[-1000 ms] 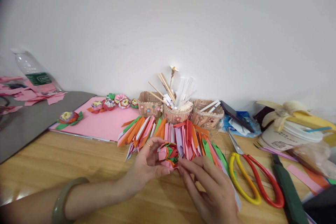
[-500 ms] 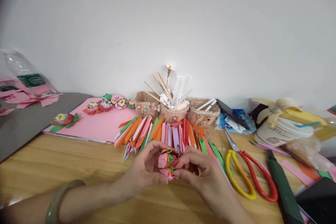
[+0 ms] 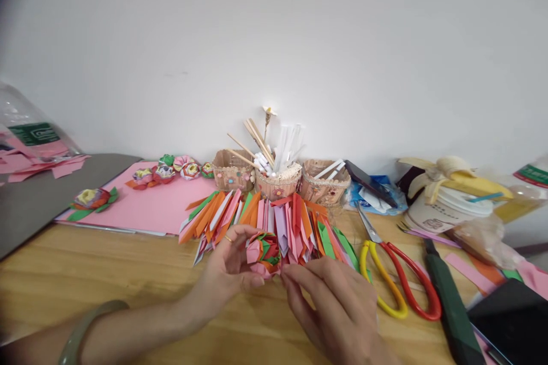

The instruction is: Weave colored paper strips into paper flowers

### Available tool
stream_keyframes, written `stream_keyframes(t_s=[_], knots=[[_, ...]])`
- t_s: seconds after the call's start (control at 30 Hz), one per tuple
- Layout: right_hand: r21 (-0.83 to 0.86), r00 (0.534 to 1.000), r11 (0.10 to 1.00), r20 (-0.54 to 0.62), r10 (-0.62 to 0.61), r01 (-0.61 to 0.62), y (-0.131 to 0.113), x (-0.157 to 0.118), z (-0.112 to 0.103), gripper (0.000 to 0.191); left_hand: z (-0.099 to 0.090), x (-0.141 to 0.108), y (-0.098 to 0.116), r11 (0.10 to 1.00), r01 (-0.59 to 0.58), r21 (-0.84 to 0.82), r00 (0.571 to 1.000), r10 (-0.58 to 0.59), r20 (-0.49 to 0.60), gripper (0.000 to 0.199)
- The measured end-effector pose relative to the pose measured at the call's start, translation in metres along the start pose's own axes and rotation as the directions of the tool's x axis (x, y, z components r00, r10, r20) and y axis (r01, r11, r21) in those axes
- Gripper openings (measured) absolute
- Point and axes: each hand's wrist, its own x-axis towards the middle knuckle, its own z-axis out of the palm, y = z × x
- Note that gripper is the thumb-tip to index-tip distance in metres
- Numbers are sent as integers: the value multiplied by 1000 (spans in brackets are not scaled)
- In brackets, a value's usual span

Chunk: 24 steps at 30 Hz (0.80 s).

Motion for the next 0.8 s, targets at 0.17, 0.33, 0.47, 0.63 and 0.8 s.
stream_keyframes(t_s=[0.17,0.33,0.47,0.63,0.8], knots=[[68,996,997,88,26,-32,1,-6,3,34,-1,-1,1,1000,-16,8,1000,16,15,46],[175,994,983,103,34,-52,0,-7,2,43,1,-1,2,998,-41,-40,998,43,44,45],[271,987,953,124,103,-133,-3,1,-2,41,3,-1,5,995,-16,-101,997,23,72,41],[501,887,741,146,437,-447,5,1,-3,24,5,-2,10,980,46,-193,993,-24,114,36],[579,724,485,297,623,-655,13,-2,3,18,5,-4,11,959,180,-218,981,-157,117,40]])
